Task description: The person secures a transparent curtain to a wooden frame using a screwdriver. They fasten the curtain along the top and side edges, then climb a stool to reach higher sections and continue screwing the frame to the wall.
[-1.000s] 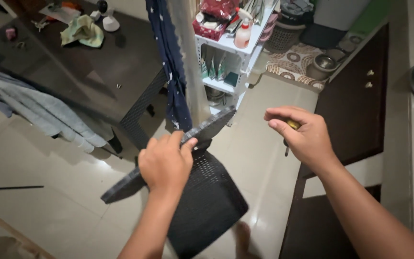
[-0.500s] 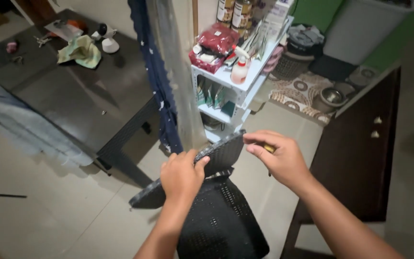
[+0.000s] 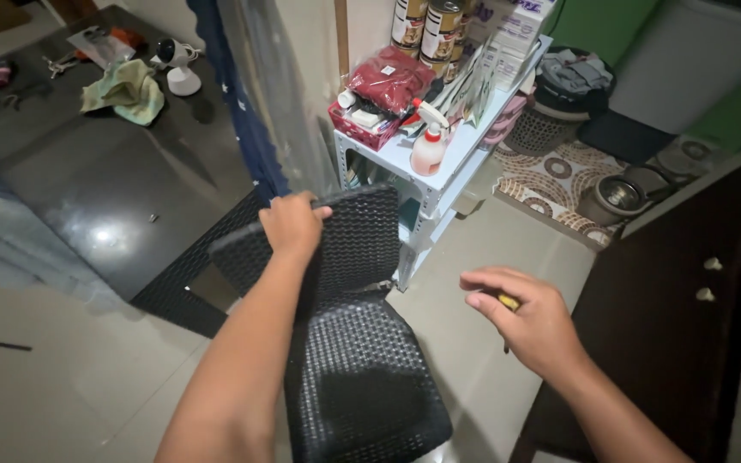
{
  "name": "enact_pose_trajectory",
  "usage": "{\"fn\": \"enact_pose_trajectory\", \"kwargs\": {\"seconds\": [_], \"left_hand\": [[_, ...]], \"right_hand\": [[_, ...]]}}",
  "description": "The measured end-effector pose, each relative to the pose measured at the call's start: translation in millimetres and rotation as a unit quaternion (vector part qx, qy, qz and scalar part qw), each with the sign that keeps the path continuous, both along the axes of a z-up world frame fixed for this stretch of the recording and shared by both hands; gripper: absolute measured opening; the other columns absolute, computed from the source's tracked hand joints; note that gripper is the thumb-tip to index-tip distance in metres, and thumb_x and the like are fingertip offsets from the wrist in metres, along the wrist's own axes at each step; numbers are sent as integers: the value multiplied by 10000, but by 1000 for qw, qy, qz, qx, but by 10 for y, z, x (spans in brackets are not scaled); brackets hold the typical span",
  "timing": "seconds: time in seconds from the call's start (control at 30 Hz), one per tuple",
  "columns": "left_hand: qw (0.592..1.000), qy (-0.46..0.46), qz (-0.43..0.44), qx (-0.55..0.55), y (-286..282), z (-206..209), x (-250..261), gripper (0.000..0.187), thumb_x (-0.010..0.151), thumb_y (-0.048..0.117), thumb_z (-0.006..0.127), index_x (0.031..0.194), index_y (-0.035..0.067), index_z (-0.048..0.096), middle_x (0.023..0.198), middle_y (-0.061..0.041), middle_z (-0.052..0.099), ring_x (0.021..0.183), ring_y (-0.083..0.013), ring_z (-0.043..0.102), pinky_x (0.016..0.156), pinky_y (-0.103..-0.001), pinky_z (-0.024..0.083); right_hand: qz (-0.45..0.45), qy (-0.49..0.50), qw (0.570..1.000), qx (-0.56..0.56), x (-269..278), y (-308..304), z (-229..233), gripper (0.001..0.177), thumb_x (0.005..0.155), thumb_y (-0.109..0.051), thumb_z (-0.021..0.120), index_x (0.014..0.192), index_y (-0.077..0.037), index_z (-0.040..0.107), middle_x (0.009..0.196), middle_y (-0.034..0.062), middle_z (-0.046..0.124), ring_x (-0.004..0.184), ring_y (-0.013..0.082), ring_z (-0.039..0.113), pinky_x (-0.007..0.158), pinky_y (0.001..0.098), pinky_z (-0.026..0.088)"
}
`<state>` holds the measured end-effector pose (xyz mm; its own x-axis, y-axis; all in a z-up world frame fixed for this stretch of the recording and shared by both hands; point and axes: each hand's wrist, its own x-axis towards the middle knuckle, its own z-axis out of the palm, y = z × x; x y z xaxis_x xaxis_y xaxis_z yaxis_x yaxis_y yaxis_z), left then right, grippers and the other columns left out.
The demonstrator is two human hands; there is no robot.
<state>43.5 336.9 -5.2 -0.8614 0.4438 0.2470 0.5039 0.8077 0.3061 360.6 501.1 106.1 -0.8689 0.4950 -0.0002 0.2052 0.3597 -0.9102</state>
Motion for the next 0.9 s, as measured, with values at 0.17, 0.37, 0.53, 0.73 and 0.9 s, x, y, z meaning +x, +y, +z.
{"fn": "enact_pose_trajectory", "kwargs": {"seconds": [0.17, 0.37, 0.53, 0.73, 0.9], "left_hand": [[997, 2, 72, -38, 149, -283, -362, 445, 824, 370, 798, 1204, 154, 715, 1185, -123, 680, 1177, -315, 584, 1089, -528, 364], [980, -178, 92, 18, -66, 88, -192, 594, 830, 303, 784, 1366, 154, 575, 1379, -141, 536, 1288, -361, 494, 1022, -500, 433], [966, -132, -114, 191, -494, 744, 455, 441, 853, 188, 765, 1266, 77, 662, 1309, -153, 656, 1199, -326, 634, 1018, -420, 502], [907, -196, -188, 321, -680, 1970, 972, 399, 881, 134, 727, 1271, 62, 681, 1277, -106, 725, 1141, -219, 710, 1011, -359, 544], [868, -192, -256, 379, -641, 2655, 1178, 385, 924, 129, 713, 1298, 43, 672, 1288, -94, 733, 1184, -197, 698, 1068, -354, 524]], "right_hand": [[0, 8, 1000, -2, -51, 107, -97, 262, 849, -77, 738, 1100, -12, 776, 1063, 85, 797, 968, 166, 738, 847, 286, 577], [-9, 17, 1000, 19, -28, 297, -67, 253, 855, -78, 733, 1097, -14, 776, 1063, 77, 800, 969, 155, 738, 848, 277, 568], [-11, 45, 999, -2, -115, 284, 149, 245, 875, -76, 720, 1106, -13, 772, 1068, 76, 794, 962, 156, 724, 822, 280, 556], [7, 114, 993, 27, -356, 218, 640, 241, 884, -85, 732, 1112, -15, 767, 1059, 75, 789, 948, 146, 714, 810, 279, 557], [38, 180, 981, 64, -561, 325, 1135, 237, 901, -78, 727, 1128, -14, 753, 1066, 72, 784, 965, 134, 717, 861, 269, 565]]}}
